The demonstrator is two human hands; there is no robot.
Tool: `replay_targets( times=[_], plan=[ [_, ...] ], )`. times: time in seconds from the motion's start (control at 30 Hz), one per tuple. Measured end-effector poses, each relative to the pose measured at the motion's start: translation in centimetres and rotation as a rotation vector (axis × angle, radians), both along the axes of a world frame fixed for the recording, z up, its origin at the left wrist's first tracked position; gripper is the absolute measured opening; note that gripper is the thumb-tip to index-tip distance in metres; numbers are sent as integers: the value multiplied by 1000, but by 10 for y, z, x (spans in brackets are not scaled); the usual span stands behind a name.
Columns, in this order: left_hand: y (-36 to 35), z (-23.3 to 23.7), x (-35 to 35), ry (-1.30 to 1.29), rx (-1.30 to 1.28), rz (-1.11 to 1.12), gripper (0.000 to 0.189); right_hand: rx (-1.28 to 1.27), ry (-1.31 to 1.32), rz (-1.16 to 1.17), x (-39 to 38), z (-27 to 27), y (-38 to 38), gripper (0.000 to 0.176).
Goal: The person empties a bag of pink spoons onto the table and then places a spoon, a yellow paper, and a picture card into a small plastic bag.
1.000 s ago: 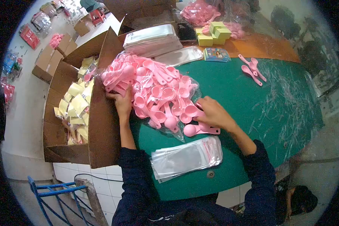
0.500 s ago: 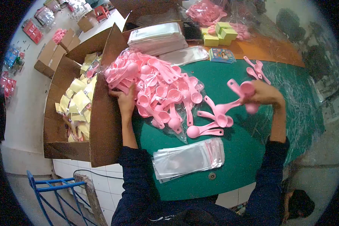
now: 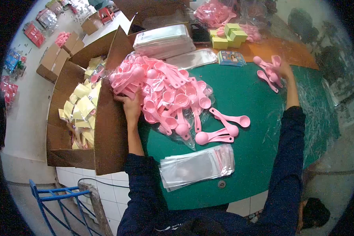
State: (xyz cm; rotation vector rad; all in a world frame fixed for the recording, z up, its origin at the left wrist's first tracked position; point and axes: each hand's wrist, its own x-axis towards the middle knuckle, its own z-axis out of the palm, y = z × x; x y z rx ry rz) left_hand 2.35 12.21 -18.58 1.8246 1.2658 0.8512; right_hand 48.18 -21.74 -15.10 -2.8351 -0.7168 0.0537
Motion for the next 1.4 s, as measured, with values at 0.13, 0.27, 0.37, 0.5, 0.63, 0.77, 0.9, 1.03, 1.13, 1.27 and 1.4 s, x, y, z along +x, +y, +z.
replay_targets(
  times=[0.13, 0.27, 0.37, 0.5, 0.63, 0.77, 0.9, 1.03, 1.13, 1.27, 1.4],
  plan=[
    [1, -2, 1, -16, -14, 0, 100, -250, -18, -31, -117, 45, 43, 48],
    [3, -3, 1, -1, -42, -6, 105, 158, 177, 846, -255, 19, 52, 74],
    [1, 2, -1, -1, -45, -46, 114, 130, 176, 904, -305, 14, 56, 76],
    [-2, 7, -1, 21, -62, -16, 115, 118, 104, 911, -313, -5, 53, 72],
    [1, 5, -1, 10, -74, -39, 118, 176, 70, 962, -312, -8, 47, 67],
    [2, 2, -1, 59, -65, -21, 117, 111, 93, 909, -313, -10, 45, 55],
    [3, -3, -1, 23, -25, -19, 114, 121, 124, 908, -300, -15, 49, 40],
    [3, -4, 1, 40, -28, 4, 100, 131, 43, 760, -225, -5, 33, 38],
    [13, -14, 0, 42, -44, -46, 99, 9, -29, 434, -117, 7, 24, 36],
    [3, -2, 0, 32, -40, -12, 102, -77, -448, 376, -31, -17, 20, 34],
    [1, 3, 0, 31, -42, 2, 109, 35, -636, 398, -107, -7, 53, 34]
  ],
)
